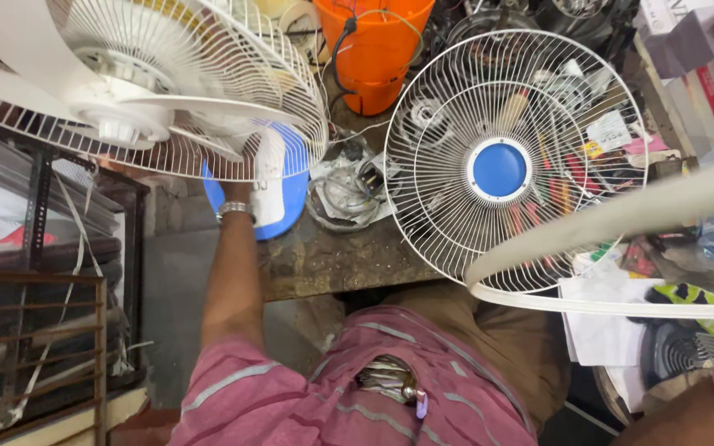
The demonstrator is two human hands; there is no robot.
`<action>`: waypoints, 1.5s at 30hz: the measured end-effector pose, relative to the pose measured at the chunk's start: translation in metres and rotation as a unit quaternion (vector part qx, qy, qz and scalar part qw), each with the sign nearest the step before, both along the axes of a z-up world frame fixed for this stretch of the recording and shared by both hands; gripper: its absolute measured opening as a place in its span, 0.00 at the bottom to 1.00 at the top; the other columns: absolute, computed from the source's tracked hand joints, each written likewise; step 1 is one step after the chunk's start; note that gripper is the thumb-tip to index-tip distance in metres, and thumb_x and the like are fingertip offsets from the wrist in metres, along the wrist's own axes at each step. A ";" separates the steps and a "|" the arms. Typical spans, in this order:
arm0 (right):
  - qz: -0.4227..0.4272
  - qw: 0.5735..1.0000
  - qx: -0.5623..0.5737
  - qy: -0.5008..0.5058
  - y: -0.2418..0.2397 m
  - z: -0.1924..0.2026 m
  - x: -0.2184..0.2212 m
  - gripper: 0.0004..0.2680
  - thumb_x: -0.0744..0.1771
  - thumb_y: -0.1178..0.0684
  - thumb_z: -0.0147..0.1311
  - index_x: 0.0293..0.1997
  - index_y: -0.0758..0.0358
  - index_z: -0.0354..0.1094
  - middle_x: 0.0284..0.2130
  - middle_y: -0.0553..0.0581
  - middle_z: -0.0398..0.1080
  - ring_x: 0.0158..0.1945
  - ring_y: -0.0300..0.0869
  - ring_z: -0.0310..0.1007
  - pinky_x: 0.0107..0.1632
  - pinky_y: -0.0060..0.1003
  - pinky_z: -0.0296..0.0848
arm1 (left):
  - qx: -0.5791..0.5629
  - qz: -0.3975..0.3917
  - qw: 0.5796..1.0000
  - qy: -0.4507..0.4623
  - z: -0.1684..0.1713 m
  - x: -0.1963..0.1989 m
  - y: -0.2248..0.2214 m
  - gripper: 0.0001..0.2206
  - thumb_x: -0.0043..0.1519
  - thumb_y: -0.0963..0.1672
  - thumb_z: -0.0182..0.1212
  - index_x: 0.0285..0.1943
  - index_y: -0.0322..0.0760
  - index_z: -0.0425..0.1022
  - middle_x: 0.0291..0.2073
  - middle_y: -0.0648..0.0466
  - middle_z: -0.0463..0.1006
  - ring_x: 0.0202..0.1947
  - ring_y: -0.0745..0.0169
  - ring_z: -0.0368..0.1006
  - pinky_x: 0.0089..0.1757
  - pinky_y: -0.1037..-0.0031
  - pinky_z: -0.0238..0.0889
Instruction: The person repairs a white table fan by manipulating its power cord and using a screwdriver to adjust components on the fan's front grill. The person repeatedly handles the cord and the grill, occasionally using the screwdriver to tighten or loosen parts.
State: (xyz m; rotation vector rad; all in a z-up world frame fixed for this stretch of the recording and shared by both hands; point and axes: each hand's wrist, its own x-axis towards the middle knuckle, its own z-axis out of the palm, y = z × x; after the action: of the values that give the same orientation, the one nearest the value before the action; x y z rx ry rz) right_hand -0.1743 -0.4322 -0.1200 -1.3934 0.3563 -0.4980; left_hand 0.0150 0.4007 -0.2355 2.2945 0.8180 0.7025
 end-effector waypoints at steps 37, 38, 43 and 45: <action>0.176 0.958 0.122 -0.191 0.389 0.146 0.192 0.13 0.76 0.43 0.44 0.39 0.59 0.62 0.22 0.45 0.57 0.21 0.30 0.53 0.22 0.28 0.56 | -0.481 -0.423 0.681 -0.356 0.300 -0.206 -0.034 0.15 0.72 0.45 0.59 0.56 0.23 0.73 0.55 0.33 0.78 0.49 0.34 0.78 0.48 0.52 0.71; 0.168 0.963 0.113 -0.179 0.394 0.144 0.193 0.12 0.76 0.44 0.44 0.39 0.60 0.62 0.21 0.45 0.58 0.21 0.30 0.54 0.23 0.28 0.58 | -0.474 -0.460 0.688 -0.303 0.337 -0.214 -0.032 0.29 0.70 0.55 0.55 0.68 0.26 0.69 0.52 0.28 0.77 0.54 0.30 0.76 0.57 0.43 0.69; 0.176 0.966 0.024 -0.186 0.413 0.138 0.196 0.11 0.76 0.46 0.42 0.44 0.61 0.64 0.23 0.45 0.57 0.24 0.30 0.55 0.27 0.28 0.60 | -0.260 -0.562 0.726 -0.301 0.432 -0.253 -0.073 0.41 0.62 0.53 0.73 0.76 0.32 0.52 0.51 0.34 0.76 0.66 0.41 0.72 0.55 0.52 0.77; 0.196 0.961 0.017 -0.193 0.414 0.135 0.192 0.10 0.76 0.48 0.43 0.47 0.63 0.65 0.24 0.45 0.59 0.27 0.31 0.57 0.31 0.28 0.62 | -0.154 -0.450 0.839 -0.265 0.443 -0.269 -0.086 0.32 0.65 0.48 0.68 0.72 0.28 0.57 0.45 0.37 0.79 0.43 0.56 0.74 0.36 0.76 0.66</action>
State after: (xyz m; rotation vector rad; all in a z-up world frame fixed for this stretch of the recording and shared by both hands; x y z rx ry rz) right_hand 0.0176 -0.0178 0.0147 -1.2587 -0.2264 -0.4184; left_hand -0.2543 0.3151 0.2076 1.7447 -0.3928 0.6278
